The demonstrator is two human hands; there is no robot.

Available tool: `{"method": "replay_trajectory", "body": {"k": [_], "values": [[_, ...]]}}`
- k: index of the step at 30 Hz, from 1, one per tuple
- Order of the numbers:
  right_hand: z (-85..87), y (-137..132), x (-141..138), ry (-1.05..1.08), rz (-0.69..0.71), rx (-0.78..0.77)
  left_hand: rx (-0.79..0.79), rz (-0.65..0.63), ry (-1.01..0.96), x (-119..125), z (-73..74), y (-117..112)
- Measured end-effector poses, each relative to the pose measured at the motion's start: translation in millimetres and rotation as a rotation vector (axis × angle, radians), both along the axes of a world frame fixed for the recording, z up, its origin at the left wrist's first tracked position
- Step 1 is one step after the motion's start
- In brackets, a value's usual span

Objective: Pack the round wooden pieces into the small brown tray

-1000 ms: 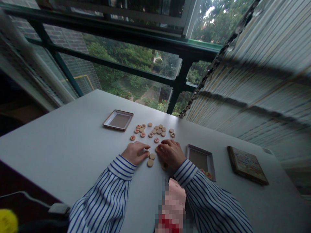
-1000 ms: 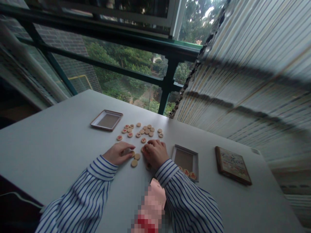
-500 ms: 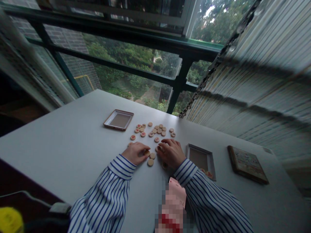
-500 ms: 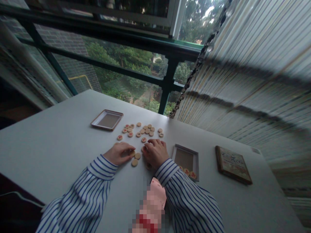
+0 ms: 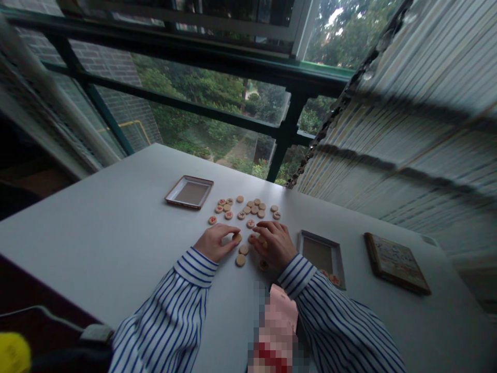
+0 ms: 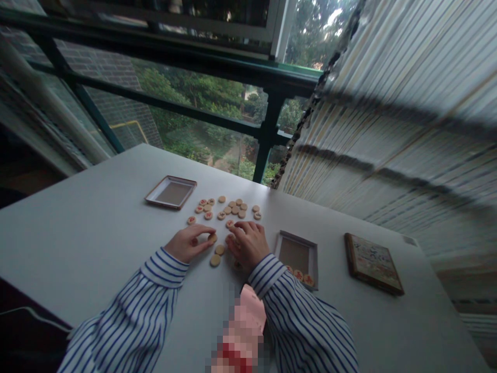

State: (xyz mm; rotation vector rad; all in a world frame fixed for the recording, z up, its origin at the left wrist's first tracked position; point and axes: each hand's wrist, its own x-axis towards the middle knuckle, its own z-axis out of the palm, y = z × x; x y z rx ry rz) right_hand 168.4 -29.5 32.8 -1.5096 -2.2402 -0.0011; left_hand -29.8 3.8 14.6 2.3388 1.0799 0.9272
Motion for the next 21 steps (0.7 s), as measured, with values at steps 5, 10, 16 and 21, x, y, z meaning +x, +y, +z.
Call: {"method": "replay_trajectory", "body": {"k": [5, 10, 16, 21], "values": [[0.7, -0.4, -0.3, 0.028, 0.021, 0.029, -0.047, 0.056, -0.089, 3.4, 4.7, -3.4], [0.6, -0.6, -1.0, 0.042, 0.036, 0.049, -0.155, 0.098, -0.176, 6.7, 5.8, -6.2], [2.2, -1.6, -2.0, 0.056, 0.045, 0.049, -0.235, 0.085, -0.278, 8.0, 4.8, -3.9], [4.4, -2.2, -2.0, 0.057, 0.054, 0.039, -0.315, 0.091, -0.352, 8.8, 6.4, -1.8]]}}
